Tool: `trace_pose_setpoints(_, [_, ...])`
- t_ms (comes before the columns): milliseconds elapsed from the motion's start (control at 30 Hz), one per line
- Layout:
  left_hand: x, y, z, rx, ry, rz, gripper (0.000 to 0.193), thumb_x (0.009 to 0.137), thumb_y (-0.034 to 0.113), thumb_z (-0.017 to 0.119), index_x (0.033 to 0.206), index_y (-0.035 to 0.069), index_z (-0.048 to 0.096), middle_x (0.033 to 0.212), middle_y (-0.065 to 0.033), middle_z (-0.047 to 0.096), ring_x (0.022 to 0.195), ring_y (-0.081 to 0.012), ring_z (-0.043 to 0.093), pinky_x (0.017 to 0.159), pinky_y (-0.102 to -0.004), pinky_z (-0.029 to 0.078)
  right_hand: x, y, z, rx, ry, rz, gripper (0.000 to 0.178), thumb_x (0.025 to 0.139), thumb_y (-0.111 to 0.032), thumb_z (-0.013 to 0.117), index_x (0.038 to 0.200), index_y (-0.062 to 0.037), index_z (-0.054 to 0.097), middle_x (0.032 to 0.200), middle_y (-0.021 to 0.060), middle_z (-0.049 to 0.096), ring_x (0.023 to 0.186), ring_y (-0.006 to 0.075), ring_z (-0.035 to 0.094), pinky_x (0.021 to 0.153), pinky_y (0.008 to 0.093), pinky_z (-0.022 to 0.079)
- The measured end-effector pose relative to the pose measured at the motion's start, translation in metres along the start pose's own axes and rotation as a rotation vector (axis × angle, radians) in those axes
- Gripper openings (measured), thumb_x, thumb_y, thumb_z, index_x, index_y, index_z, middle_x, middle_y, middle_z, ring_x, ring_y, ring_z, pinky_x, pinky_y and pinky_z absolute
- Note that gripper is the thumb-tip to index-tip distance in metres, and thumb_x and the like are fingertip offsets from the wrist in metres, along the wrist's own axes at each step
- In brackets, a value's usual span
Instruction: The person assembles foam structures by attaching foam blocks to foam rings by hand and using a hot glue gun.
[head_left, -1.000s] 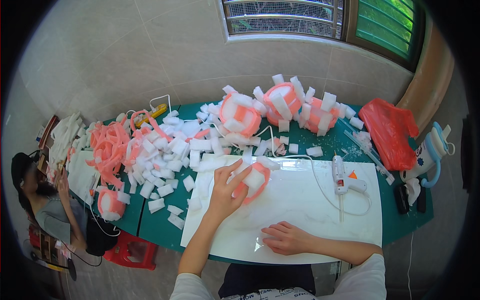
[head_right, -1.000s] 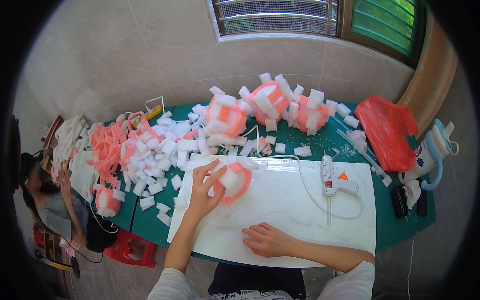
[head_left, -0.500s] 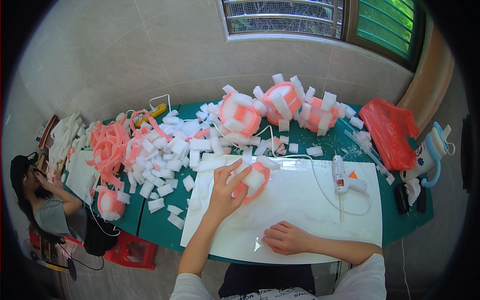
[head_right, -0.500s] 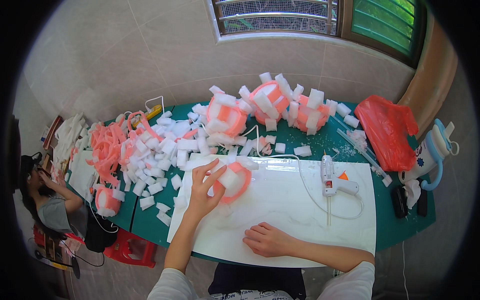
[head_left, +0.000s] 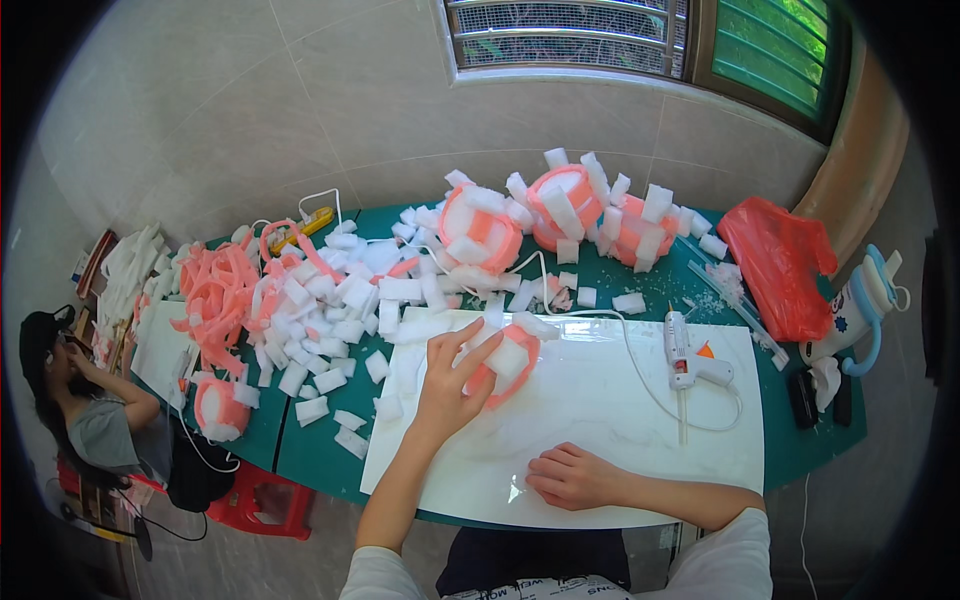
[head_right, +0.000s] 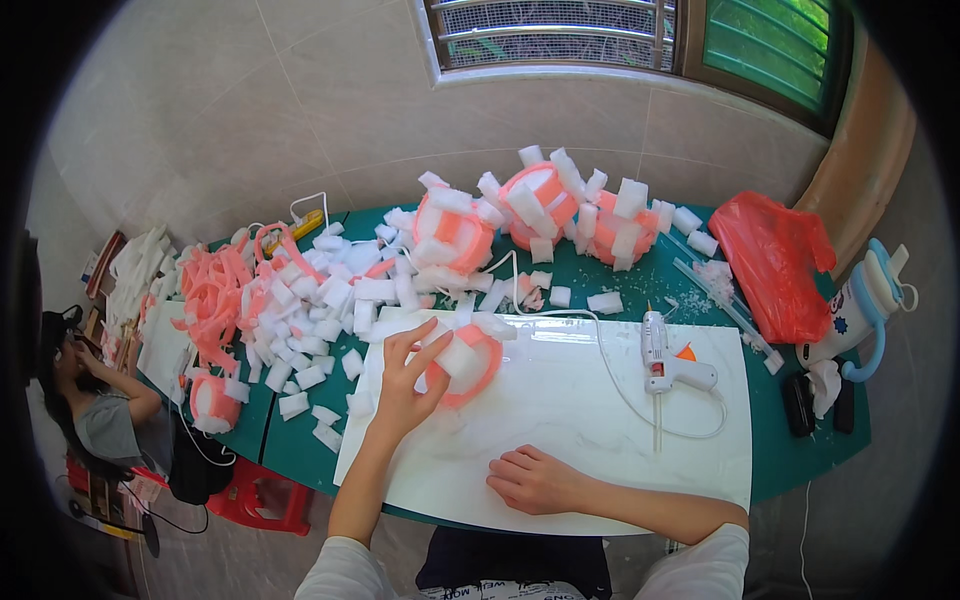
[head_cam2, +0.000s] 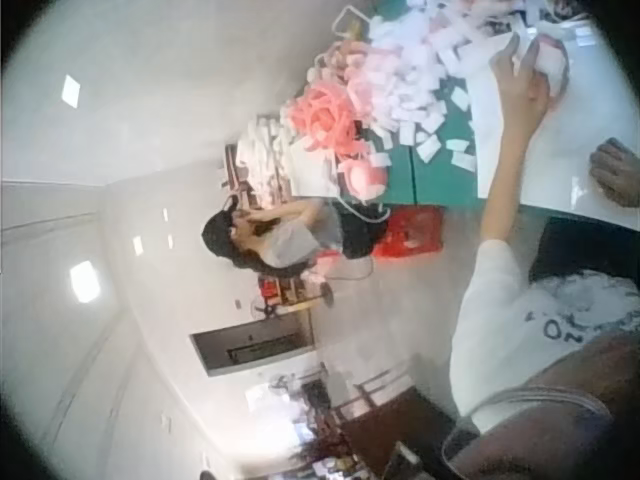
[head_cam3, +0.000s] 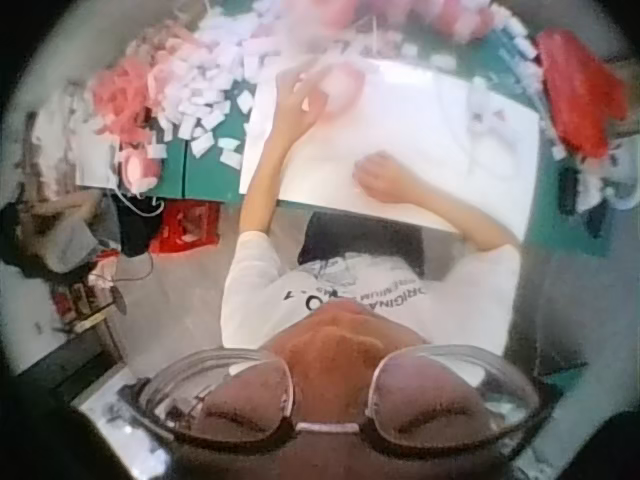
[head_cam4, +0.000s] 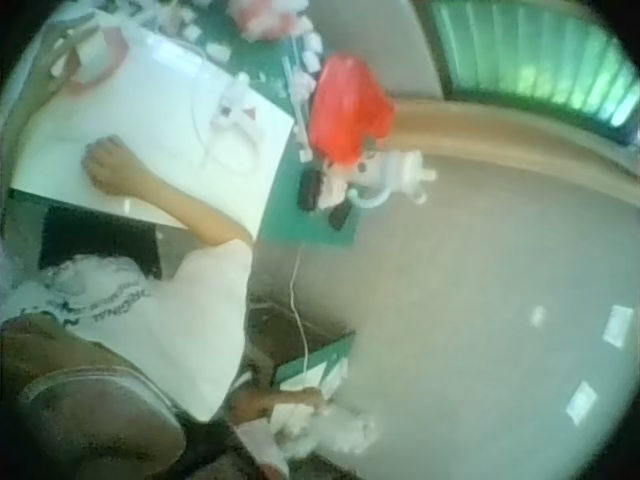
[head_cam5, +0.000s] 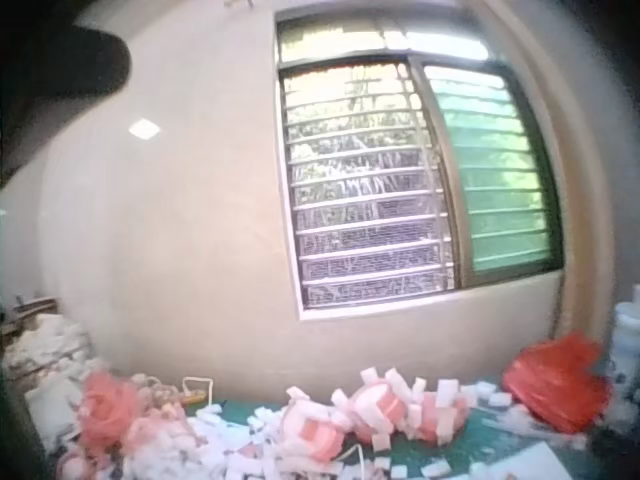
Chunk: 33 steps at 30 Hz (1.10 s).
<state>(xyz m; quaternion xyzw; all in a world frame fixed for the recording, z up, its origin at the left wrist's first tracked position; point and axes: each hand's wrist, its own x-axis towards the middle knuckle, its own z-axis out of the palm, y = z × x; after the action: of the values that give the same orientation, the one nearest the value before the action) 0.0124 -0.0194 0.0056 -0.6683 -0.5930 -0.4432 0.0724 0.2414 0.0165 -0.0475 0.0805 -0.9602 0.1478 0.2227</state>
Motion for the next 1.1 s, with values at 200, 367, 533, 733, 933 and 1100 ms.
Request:
trace_pose_setpoints(200, [-0.0006,0.0002,0.0001,-0.005,0.0,0.001,0.051,0.064,0.0,0.062,0.113,0.014,0.059,0.123,-0.0105,0.048,0.099,-0.0296,0.044,0.083,-0.0358,0.041,-0.0001,0.0,0.0003,0.009,0.008,0.005,0.021,0.07,-0.01,0.062,0.089,-0.0041,0.055,0.094,0.0071,0.053,0.089,0.0199,0.052,0.077,0.0308,0.042])
trace_pose_setpoints(367, [0.0003,0.0007,-0.0004,-0.005,-0.003,-0.001,0.051,0.064,0.0,0.062,0.113,0.014,0.059,0.123,-0.0106,0.048,0.099,-0.0295,0.044,0.084,-0.0356,0.041,-0.001,0.0002,0.001,-0.004,0.0,-0.004,0.021,0.071,-0.01,0.062,0.089,-0.0038,0.055,0.095,0.0079,0.053,0.09,0.0203,0.053,0.078,0.0314,0.042])
trace_pose_setpoints(533, [0.0004,0.0002,0.0002,0.006,-0.003,0.002,0.051,0.064,0.0,0.062,0.113,0.013,0.059,0.123,-0.0107,0.048,0.099,-0.0296,0.044,0.084,-0.0356,0.041,0.0003,-0.0003,-0.001,-0.006,0.01,-0.013,0.021,0.07,-0.01,0.062,0.088,-0.004,0.054,0.096,0.0084,0.052,0.09,0.0204,0.052,0.079,0.0316,0.042])
trace_pose_setpoints(733, [0.0003,0.0007,-0.0001,-0.005,-0.003,-0.006,0.051,0.064,0.0,0.062,0.113,0.014,0.059,0.123,-0.0103,0.048,0.099,-0.0297,0.044,0.083,-0.0359,0.041,-0.002,0.0,0.0004,0.003,-0.013,-0.001,0.021,0.069,-0.009,0.063,0.087,-0.0046,0.053,0.095,0.008,0.052,0.089,0.0202,0.052,0.078,0.0315,0.042])
trace_pose_setpoints(933, [0.0,-0.0002,0.0003,-0.01,-0.001,-0.005,0.052,0.064,0.0,0.062,0.114,0.015,0.059,0.123,-0.0101,0.048,0.099,-0.0298,0.044,0.083,-0.036,0.041,-0.002,0.0003,0.0012,-0.003,-0.009,-0.003,0.02,0.069,-0.009,0.063,0.086,-0.0048,0.053,0.094,0.0075,0.052,0.087,0.0195,0.052,0.077,0.0309,0.042])
trace_pose_setpoints(1100, [-0.0007,-0.0013,0.0006,-0.004,-0.001,-0.01,0.053,0.064,0.001,0.062,0.114,0.016,0.059,0.123,-0.0101,0.048,0.099,-0.0299,0.044,0.083,-0.036,0.041,-0.0013,0.0005,0.0013,-0.013,0.015,-0.022,0.021,0.069,-0.01,0.063,0.087,-0.0049,0.053,0.093,0.0075,0.052,0.087,0.0195,0.052,0.077,0.0308,0.042])
